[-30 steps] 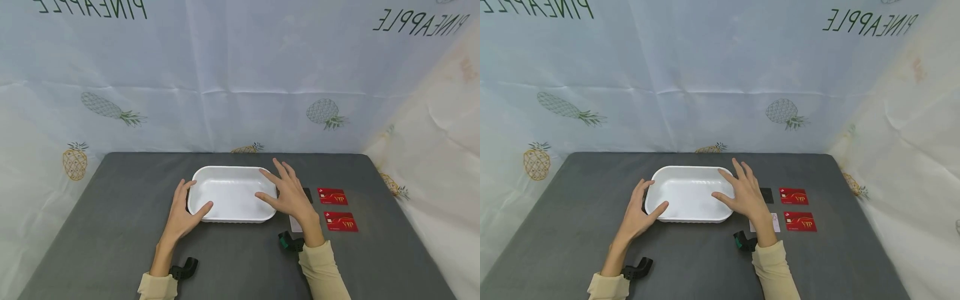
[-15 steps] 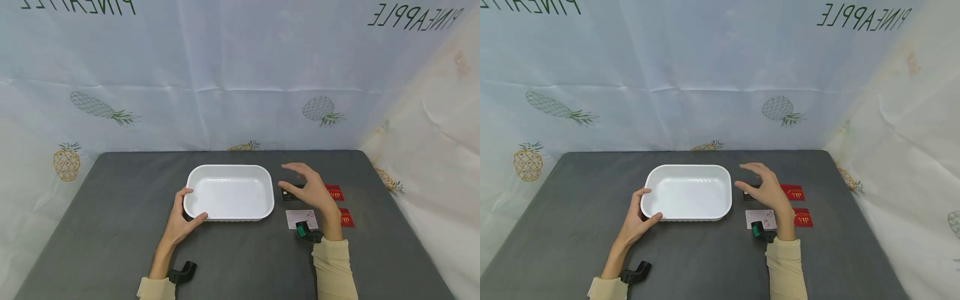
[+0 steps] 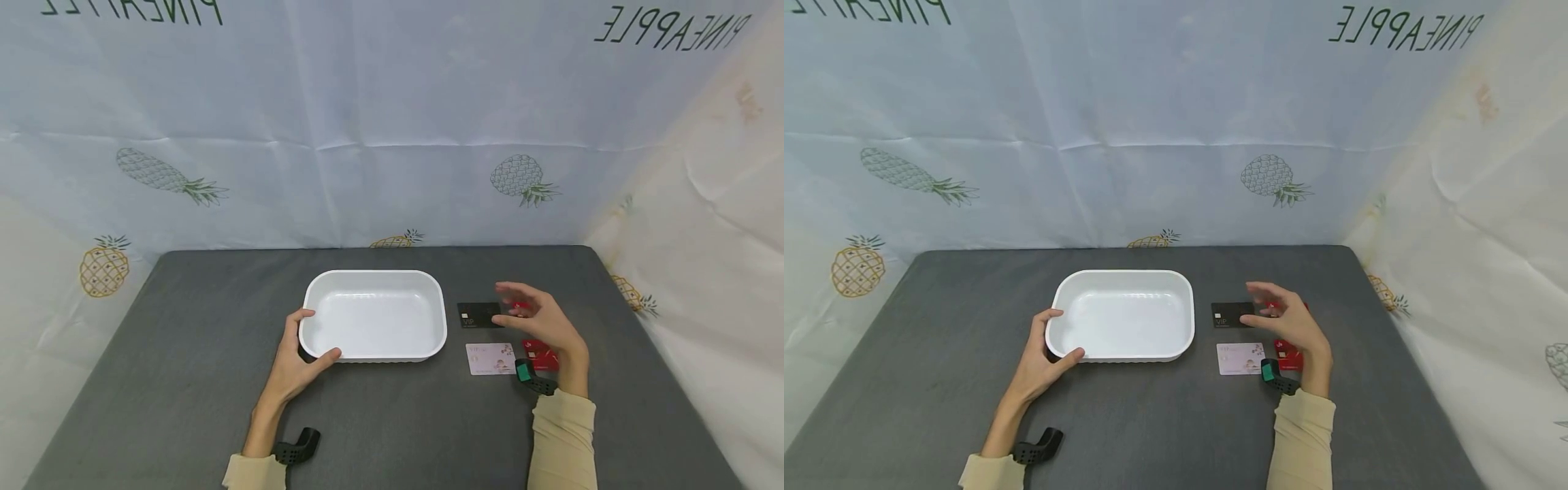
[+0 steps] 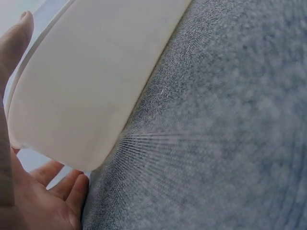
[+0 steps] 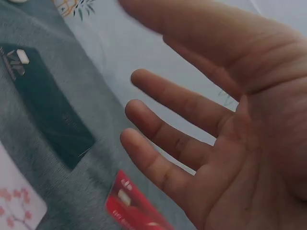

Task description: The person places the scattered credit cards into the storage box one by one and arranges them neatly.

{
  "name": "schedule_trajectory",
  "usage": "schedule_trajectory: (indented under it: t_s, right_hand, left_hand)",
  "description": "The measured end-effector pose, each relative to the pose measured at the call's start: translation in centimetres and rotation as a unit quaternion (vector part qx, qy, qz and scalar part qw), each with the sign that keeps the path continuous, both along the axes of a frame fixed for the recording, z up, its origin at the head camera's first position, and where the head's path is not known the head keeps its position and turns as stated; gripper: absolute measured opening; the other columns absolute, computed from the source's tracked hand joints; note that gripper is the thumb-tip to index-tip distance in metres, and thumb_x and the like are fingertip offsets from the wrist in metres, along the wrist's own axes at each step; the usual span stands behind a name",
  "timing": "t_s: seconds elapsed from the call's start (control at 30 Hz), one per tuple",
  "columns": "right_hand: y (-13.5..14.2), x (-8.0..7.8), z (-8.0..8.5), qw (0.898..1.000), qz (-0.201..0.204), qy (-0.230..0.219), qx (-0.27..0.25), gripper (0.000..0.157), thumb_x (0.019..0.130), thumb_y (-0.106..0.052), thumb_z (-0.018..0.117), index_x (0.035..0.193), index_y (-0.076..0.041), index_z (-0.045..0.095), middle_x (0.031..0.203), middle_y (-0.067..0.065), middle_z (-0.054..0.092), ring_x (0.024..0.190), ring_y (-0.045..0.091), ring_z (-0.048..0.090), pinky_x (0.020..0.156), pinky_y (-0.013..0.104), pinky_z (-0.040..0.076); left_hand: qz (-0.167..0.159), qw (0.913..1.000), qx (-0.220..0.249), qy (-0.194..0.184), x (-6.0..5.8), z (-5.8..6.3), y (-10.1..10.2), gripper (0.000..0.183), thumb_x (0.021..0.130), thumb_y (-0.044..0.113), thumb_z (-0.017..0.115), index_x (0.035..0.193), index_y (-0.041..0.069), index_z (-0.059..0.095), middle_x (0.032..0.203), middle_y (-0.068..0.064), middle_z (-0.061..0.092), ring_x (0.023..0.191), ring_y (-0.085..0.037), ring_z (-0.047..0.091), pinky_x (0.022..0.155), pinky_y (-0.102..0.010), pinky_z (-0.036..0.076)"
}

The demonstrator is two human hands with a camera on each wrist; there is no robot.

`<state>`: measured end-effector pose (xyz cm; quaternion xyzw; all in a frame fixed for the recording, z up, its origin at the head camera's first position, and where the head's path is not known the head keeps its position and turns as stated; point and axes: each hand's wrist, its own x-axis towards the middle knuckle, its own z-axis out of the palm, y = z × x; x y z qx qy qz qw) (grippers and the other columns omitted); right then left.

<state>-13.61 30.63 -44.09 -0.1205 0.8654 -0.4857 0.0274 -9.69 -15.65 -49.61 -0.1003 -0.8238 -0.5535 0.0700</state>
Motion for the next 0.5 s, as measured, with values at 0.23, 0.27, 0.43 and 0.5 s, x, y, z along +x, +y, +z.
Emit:
schedule_trajectory:
  t_s: [0.23,0.27,0.43,0.5]
  right_hand:
    - [0.4,0.0,-0.9,0.999,0.006,-0.026,0.021,0.066,0.087,-0.014,0.081,0.146,-0.002,0.053,0.146,0.024,0.055,0.113,0.017,0.057,0.086,0.018,0.050]
    - [0.5,0.0,-1.0,0.999,0.004,-0.027,0.025,0.066,0.087,-0.014,0.082,0.145,-0.002,0.053,0.145,0.024,0.056,0.112,0.017,0.056,0.085,0.018,0.050]
    - [0.7,-0.1,-1.4,0.999,0.004,-0.027,0.040,0.065,0.085,-0.011,0.083,0.142,0.000,0.056,0.137,0.025,0.059,0.105,0.019,0.052,0.078,0.020,0.047]
    - [0.8,-0.2,-1.6,0.999,0.007,-0.027,0.045,0.064,0.084,-0.009,0.083,0.142,0.001,0.056,0.135,0.025,0.060,0.103,0.019,0.050,0.075,0.021,0.046]
  left_hand:
    - [0.006,0.9999,-0.011,-0.003,0.1,-0.1,0.0,0.085,0.075,0.021,0.087,0.144,0.009,0.037,0.151,-0.019,0.041,0.135,-0.038,0.047,0.108,-0.061,0.035]
    - [0.007,0.9999,-0.012,-0.003,0.1,-0.2,0.0,0.086,0.075,0.021,0.087,0.144,0.010,0.037,0.151,-0.019,0.041,0.135,-0.038,0.047,0.108,-0.061,0.035]
    - [0.006,0.9999,-0.012,0.000,0.1,-0.2,0.0,0.086,0.074,0.022,0.087,0.143,0.008,0.037,0.151,-0.020,0.042,0.135,-0.039,0.047,0.108,-0.062,0.035]
    - [0.005,0.9999,-0.011,0.001,0.1,-0.2,0.0,0.087,0.074,0.021,0.087,0.143,0.006,0.037,0.151,-0.020,0.042,0.135,-0.039,0.047,0.108,-0.062,0.035]
